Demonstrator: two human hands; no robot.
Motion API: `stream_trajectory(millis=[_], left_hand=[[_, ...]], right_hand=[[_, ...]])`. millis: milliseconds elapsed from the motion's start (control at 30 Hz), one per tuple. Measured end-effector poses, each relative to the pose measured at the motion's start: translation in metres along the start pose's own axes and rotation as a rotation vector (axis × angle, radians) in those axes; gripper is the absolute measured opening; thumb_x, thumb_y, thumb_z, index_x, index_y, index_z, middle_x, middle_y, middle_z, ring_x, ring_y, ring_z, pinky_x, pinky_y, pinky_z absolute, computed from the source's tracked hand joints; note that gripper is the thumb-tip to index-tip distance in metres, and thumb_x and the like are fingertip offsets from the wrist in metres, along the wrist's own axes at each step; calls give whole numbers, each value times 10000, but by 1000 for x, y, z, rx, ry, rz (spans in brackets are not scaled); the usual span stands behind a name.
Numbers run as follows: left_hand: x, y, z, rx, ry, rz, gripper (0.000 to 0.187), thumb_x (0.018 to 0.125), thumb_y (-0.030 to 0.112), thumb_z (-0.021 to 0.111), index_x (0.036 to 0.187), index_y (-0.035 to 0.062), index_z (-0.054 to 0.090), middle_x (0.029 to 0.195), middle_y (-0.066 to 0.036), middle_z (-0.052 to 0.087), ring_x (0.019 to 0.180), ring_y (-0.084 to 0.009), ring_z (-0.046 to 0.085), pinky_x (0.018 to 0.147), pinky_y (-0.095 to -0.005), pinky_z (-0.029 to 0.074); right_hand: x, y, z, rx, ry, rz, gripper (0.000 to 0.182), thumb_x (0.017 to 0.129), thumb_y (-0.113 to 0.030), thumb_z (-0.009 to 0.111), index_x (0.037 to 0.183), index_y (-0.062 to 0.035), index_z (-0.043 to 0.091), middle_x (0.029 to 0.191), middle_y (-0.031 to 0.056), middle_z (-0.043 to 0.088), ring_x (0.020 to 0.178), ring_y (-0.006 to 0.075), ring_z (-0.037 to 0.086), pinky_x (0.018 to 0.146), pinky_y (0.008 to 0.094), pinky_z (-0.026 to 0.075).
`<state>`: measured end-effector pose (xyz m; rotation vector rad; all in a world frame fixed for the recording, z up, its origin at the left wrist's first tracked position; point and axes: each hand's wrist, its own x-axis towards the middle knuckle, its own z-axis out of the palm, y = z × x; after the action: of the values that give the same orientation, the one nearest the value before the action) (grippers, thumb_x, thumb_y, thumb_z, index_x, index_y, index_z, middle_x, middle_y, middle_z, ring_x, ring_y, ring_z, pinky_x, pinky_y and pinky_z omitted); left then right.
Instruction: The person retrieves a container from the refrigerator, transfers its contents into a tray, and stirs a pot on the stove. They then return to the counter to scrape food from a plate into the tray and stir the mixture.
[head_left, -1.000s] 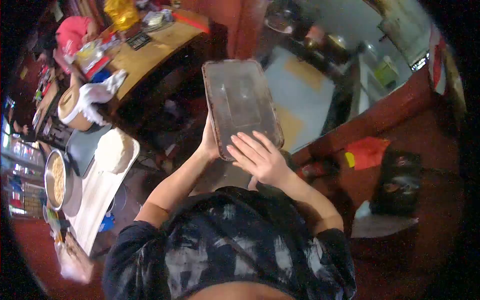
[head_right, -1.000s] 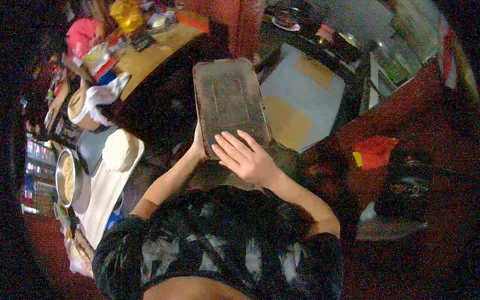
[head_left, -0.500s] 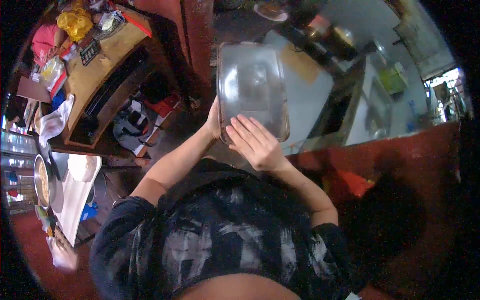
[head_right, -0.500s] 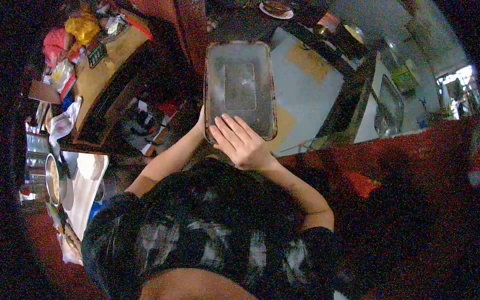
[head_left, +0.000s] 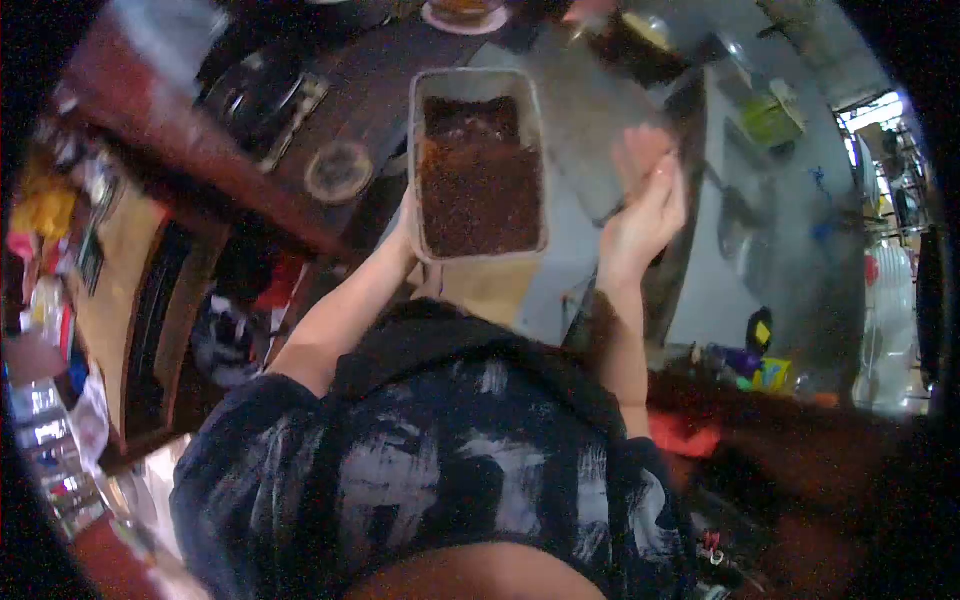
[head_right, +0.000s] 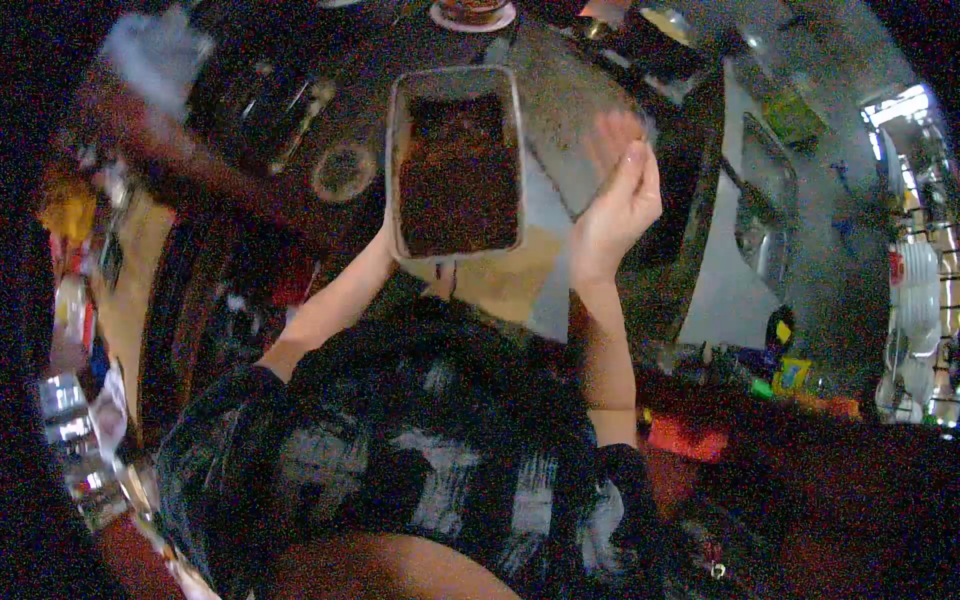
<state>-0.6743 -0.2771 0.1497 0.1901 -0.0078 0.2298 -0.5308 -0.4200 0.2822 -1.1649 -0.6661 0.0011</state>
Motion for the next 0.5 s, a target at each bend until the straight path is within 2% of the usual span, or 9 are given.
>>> stream_trajectory(millis=[67, 100, 167, 233, 267, 367, 500], left_hand=[[41, 30, -27, 28, 58, 20, 609, 848, 533, 349, 1289, 113, 369, 1301, -115, 392, 1150, -318, 414, 956, -486, 336], [62, 46, -37, 41, 88, 31, 610, 848, 533, 349, 1289, 113, 369, 1301, -115, 392, 1150, -318, 414, 956, -486, 336], [100, 77, -53, 77, 148, 78, 611, 848, 534, 350, 1290, 114, 367, 1302, -114, 391, 1151, -318, 414, 955, -486, 337], [128, 104, -67, 112, 209, 123, 612, 847, 535, 351, 1291, 114, 366, 1302, -113, 391, 1151, -318, 413, 955, -486, 337], [142, 118, -73, 138, 236, 141, 613, 847, 536, 351, 1291, 115, 365, 1302, -113, 391, 1151, -318, 413, 954, -486, 337], [174, 155, -85, 207, 294, 196, 614, 846, 537, 352, 1292, 116, 363, 1303, -112, 390, 1151, -318, 412, 954, -486, 337], [200, 188, -95, 293, 340, 269, 616, 845, 540, 353, 1294, 117, 361, 1304, -110, 389, 1152, -318, 412, 953, -486, 338]], right_hand=[[41, 64, -15, 141, 146, 169, 324, 928, -216, 379, 1079, 29, 529, 1073, 119, 570, 988, 193, 541, 863, 323, 422], [56, 94, -25, 133, 166, 155, 324, 928, -216, 379, 1079, 29, 529, 1073, 119, 570, 988, 193, 541, 863, 323, 422], [81, 152, -49, 174, 346, 290, 316, 919, -254, 405, 1066, -11, 543, 1009, 75, 582, 949, 172, 531, 794, 305, 428], [91, 198, -82, 28, 528, 447, 295, 906, -289, 436, 1037, -56, 561, 938, 31, 582, 887, 149, 526, 712, 290, 406], [92, 220, -100, 53, 605, 432, 345, 910, -317, 423, 1053, -30, 548, 908, 41, 571, 848, 163, 528, 784, 335, 407], [86, 267, -176, 46, 890, 493, 291, 897, -320, 434, 958, -76, 579, 835, 27, 577, 757, 151, 526, 663, 306, 393], [51, 297, -301, 127, 1116, 350, 281, 905, -315, 418, 880, -75, 561, 793, 43, 564, 716, 165, 520, 625, 329, 423]])
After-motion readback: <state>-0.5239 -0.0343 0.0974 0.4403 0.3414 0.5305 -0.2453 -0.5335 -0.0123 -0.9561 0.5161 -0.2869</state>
